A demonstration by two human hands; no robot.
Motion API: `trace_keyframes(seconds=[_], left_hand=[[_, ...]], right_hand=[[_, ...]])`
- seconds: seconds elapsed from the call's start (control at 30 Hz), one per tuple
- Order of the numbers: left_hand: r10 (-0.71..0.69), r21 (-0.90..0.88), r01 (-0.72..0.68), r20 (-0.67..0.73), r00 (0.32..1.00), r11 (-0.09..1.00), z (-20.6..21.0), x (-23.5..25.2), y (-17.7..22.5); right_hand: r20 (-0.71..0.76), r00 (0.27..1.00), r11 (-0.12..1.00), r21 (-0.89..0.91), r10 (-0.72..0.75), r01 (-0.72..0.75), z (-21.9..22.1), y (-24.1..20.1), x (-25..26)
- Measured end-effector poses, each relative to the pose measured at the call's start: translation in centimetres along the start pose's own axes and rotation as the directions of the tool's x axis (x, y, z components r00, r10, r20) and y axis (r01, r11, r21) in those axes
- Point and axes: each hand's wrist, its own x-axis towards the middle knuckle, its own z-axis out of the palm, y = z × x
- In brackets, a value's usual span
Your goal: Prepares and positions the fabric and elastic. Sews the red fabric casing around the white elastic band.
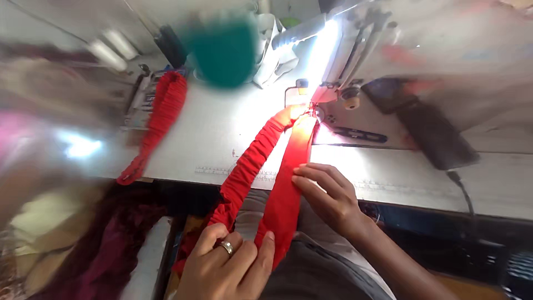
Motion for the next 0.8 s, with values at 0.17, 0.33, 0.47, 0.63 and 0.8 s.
trace_keyframes(seconds=[0.17, 0.33, 0.47, 0.63, 0.8], left_hand=[[-0.018, 0.052, 0.018, -0.01, 1.0, 0.999, 0.1, -0.2, 0.3], [-0.297, -0.062, 0.295, -0.04, 0.954, 0.954, -1.2, -0.4, -1.7], [-0.397, -0.157, 0.376, -0.133, 0.908, 0.913, -1.0, 0.4, -4.9], [-0.329, -0.116, 0.311, -0.203, 0.922, 0.943, -1.2, 0.8, -5.4], [-0.26, -0.098, 0.246, -0.184, 0.948, 0.964, -1.8, 0.3, -4.9]], right_hand=[[-0.036, 0.999, 0.998, -0.068, 0.012, -0.014, 0.0, 2.2, 0.5], [0.027, 0.995, 0.995, -0.007, -0.099, 0.1, -0.6, 3.6, 3.5], [0.159, 0.971, 0.981, 0.095, -0.181, 0.167, -1.2, 4.7, 7.6], [0.239, 0.954, 0.981, 0.121, -0.18, 0.154, -1.7, 5.5, 9.6], [0.27, 0.943, 0.98, 0.102, -0.192, 0.171, -0.9, 4.6, 8.7]])
